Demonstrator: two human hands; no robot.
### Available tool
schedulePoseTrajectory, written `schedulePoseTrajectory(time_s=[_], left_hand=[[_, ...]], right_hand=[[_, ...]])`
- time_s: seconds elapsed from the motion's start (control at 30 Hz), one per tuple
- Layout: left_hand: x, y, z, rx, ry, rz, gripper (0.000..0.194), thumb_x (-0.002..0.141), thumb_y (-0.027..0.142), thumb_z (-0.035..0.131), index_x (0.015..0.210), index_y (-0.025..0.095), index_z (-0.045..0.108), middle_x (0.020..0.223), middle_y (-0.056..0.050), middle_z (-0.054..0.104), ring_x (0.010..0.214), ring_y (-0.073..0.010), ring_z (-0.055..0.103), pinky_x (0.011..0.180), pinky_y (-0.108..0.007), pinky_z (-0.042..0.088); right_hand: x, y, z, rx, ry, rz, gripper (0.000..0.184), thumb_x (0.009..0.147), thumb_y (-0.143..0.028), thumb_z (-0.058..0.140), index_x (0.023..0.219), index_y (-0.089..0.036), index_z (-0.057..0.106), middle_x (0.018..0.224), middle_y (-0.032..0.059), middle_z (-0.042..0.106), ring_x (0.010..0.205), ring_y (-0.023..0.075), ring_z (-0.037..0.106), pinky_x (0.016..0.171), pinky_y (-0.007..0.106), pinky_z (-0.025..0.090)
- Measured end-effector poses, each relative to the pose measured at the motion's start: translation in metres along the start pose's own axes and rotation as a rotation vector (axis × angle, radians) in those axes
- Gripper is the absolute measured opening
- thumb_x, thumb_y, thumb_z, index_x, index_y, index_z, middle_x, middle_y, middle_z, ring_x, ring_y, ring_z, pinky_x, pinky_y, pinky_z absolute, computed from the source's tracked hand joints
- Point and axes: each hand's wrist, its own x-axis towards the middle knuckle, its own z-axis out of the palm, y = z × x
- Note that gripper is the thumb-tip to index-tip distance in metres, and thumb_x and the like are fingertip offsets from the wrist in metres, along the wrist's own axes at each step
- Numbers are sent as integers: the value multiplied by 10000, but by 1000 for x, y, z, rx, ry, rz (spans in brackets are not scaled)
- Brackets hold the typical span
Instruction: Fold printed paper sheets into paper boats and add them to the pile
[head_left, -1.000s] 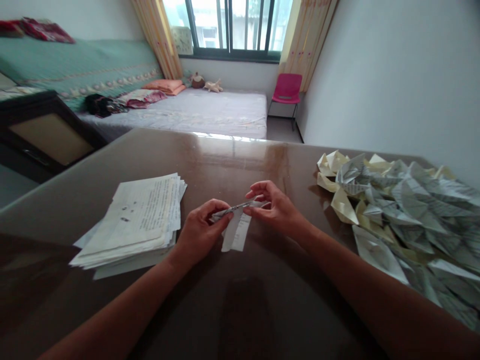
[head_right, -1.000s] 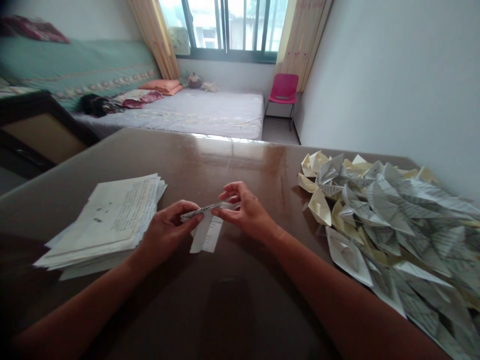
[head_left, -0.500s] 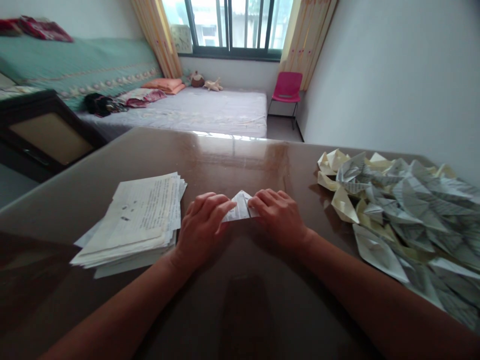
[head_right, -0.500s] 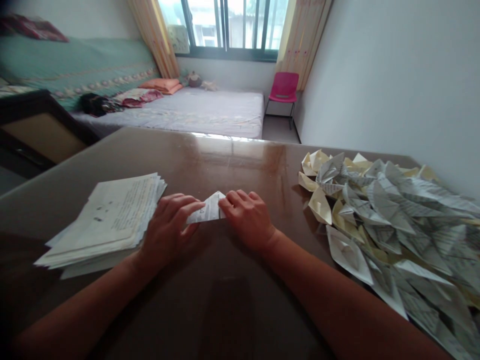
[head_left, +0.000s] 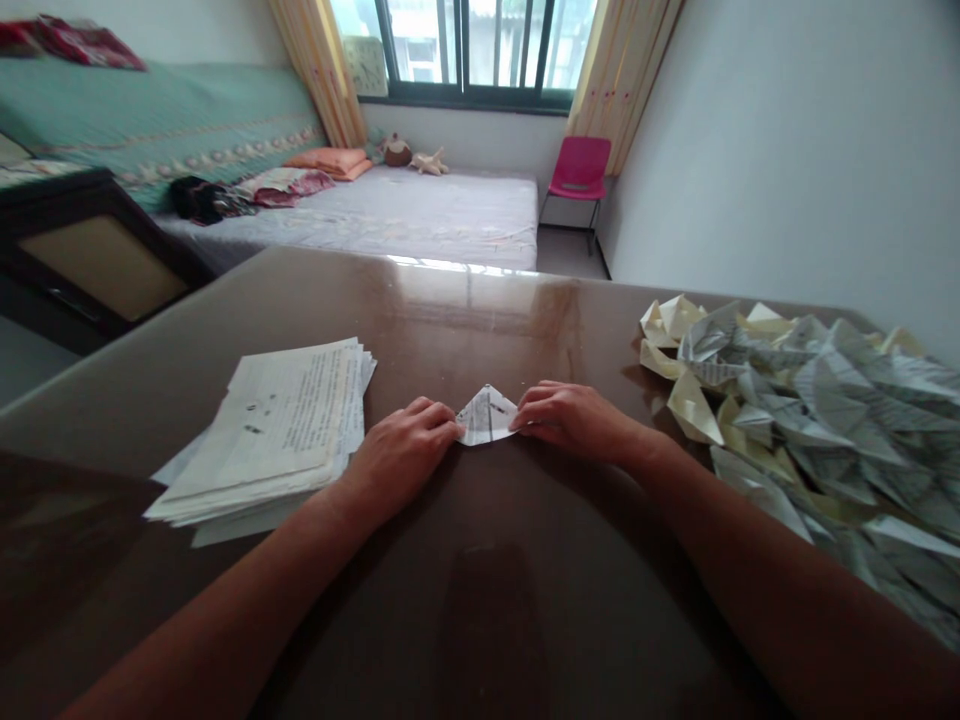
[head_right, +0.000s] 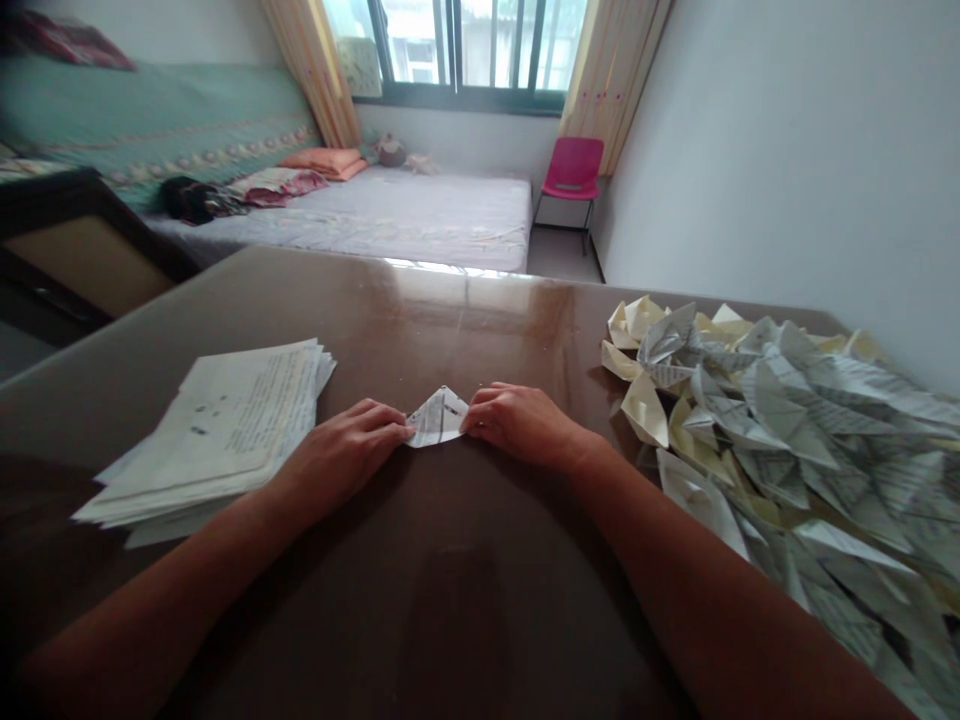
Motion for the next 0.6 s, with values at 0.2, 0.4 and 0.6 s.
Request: schedulePoseTrajectory(time_s=[0.2,0.4,0.6], left_hand=[[3,-15,1,-259,-1,-172,236,917,333,493,871,220,695,948,-32,650,931,-179,556,843,-321,471],[8,-16,4,-244,10,-303,305,926,374,444,836,185,667,902,-45,634,917,-198,547,842,-352,455],[11,-14,12,-132,45,-362,327,927,403,430,768,178,607,856,-47,595,875,-200,531,823,-356,439]], right_hand=[[0,14,3,166,-11,133,230,906,-323,520,914,-202,716,941,33,683,829,137,615,735,232,412],[4,9,9,102,27,317,228,899,-325,502,906,-206,697,898,30,690,783,139,604,698,229,394],[6,2,10,-25,17,395,235,896,-371,492,875,-218,670,887,27,693,761,149,594,640,243,349]])
